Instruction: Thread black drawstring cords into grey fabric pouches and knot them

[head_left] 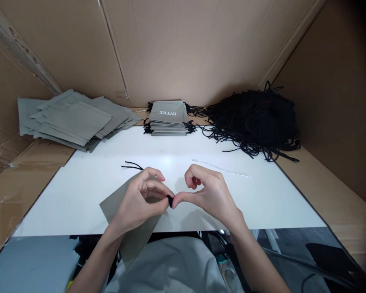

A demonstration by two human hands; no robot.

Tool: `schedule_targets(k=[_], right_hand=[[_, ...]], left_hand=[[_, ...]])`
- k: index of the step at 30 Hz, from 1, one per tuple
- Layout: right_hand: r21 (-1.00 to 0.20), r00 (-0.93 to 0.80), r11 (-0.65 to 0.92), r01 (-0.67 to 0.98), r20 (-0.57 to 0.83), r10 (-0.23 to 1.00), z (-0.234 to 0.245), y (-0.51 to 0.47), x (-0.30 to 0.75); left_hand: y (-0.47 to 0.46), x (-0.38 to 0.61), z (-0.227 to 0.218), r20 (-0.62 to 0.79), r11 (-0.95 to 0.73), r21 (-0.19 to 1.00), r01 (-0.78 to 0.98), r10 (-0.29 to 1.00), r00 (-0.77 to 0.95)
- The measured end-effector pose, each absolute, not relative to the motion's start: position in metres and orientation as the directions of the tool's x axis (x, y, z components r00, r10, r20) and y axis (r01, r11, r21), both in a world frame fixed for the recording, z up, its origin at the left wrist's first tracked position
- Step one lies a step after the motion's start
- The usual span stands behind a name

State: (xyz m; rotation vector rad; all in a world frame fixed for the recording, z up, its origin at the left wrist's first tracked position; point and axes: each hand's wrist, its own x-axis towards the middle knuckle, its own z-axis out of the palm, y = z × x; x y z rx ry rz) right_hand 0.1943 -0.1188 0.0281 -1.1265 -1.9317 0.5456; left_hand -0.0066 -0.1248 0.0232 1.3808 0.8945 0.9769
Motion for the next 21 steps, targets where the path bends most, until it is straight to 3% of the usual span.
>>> schedule_targets(k=[6,13,21], right_hand=[[-0.777,-0.169,0.333,0.535,0.287,0.943,0.024,-0.119,0.193],[-0.767,-0.149,0.318,0.557,0.284,0.947,0.024,-0.118,0.193],[-0.899,-0.017,0.275,0.340,0.287,0.958,0.009,-0.124,0.180]], left_hand=[[-0.126,-0.012,0.021,0.115,-0.127,0.992,0.006,0.916,0.384],[-0.126,-0.011,0.023,-0.011,-0.019,0.997,0.072,0.921,0.390],[-0.126,0.002,0.016,0.063,-0.058,0.998,-0.034,0.981,0.186]])
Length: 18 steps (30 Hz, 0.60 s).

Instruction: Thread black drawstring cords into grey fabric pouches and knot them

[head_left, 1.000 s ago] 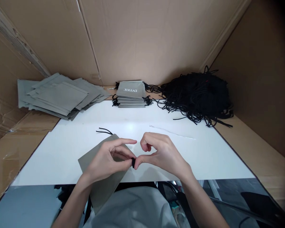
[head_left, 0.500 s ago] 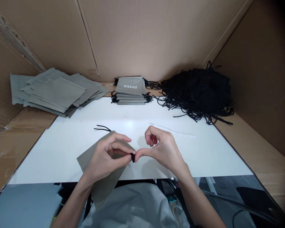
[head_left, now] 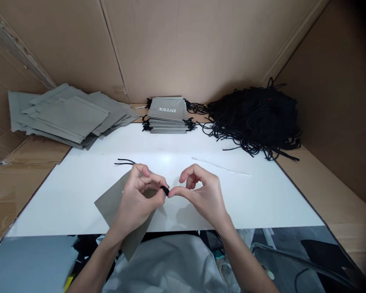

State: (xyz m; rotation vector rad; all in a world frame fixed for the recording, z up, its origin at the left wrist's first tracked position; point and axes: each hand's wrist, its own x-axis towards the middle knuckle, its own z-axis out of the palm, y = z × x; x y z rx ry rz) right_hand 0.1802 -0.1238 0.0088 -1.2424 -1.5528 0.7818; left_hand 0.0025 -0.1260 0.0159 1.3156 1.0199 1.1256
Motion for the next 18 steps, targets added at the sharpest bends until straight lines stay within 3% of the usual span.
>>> schedule_targets(k=[9,18], right_hand=[[-0.846,-0.017,0.521,0.112,0.523,0.852,-0.004,-0.137,0.158],[-0.741,-0.003,0.637,0.214,0.651,0.759,-0.006,-0.140,0.155]], left_hand=[[-0.127,0.010,0.018,0.058,-0.053,0.983,-0.178,0.998,0.023],[-0.133,0.013,0.017,0.053,-0.048,0.973,-0.227,0.998,0.017]])
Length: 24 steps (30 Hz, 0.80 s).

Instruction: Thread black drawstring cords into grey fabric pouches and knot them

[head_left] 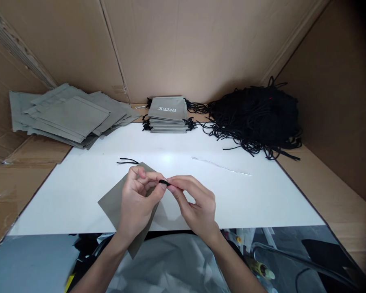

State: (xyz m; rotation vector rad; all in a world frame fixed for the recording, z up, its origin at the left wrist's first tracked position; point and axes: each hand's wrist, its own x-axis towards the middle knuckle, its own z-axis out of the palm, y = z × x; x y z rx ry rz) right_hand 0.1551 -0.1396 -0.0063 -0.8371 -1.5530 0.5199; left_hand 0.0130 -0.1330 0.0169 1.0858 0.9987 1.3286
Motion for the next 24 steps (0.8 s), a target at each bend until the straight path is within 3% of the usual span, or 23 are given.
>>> schedule_targets(k=[10,19,24], right_hand=[[-0.943,-0.011,0.319,-0.091,0.322,0.947,-0.002,-0.141,0.160],[-0.926,0.013,0.371,0.074,0.373,0.928,-0.001,-0.142,0.162],[-0.924,0.015,0.375,0.076,0.377,0.926,-0.001,-0.140,0.163]], left_hand=[[-0.135,0.010,0.031,-0.054,0.072,0.981,-0.181,0.994,0.100],[-0.134,0.010,0.034,-0.045,0.046,0.999,-0.009,0.994,0.099],[-0.127,0.007,0.035,-0.027,0.024,1.000,0.020,0.985,0.172]])
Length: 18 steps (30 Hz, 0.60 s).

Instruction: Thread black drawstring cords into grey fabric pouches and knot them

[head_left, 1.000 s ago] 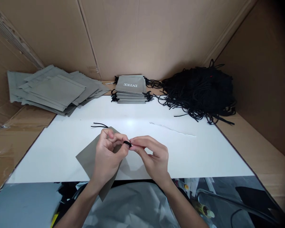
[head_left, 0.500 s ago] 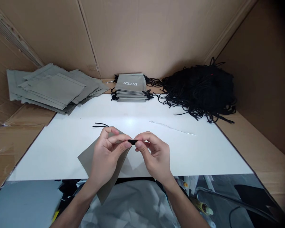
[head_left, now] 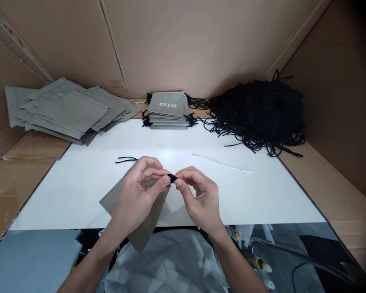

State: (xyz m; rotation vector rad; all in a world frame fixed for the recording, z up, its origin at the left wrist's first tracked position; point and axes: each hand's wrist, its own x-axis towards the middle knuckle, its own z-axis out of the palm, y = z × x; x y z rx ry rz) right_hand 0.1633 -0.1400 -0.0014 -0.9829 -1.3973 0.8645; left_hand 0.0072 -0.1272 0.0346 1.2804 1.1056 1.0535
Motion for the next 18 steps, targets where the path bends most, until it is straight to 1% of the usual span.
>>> schedule_targets(k=[2,5,9,11,13,18], right_hand=[[-0.932,0.006,0.358,0.047,0.359,0.933,-0.0011,-0.1381,0.1646],[-0.942,0.002,0.335,-0.010,0.335,0.942,-0.0008,-0.1356,0.1661],[-0.949,0.012,0.311,-0.051,0.311,0.950,-0.0022,-0.1346,0.1658],[-0.948,0.025,0.317,-0.037,0.316,0.948,-0.0034,-0.1348,0.1655],[-0.943,0.041,0.334,-0.002,0.333,0.942,-0.0043,-0.1350,0.1655],[-0.916,0.076,0.390,0.098,0.398,0.914,-0.0050,-0.1363,0.1659]], left_hand=[[-0.1247,0.0053,0.0348,-0.014,0.006,0.999,0.036,0.976,0.216],[-0.1237,0.0033,0.0343,0.033,-0.064,0.990,0.123,0.970,0.241],[-0.1255,0.0033,0.0340,0.163,-0.223,0.941,0.254,0.958,0.238],[-0.1261,0.0036,0.0345,0.216,-0.281,0.914,0.293,0.947,0.236],[-0.1263,0.0033,0.0351,0.240,-0.312,0.896,0.316,0.939,0.248],[-0.1268,0.0027,0.0353,0.210,-0.292,0.899,0.327,0.942,0.263]])
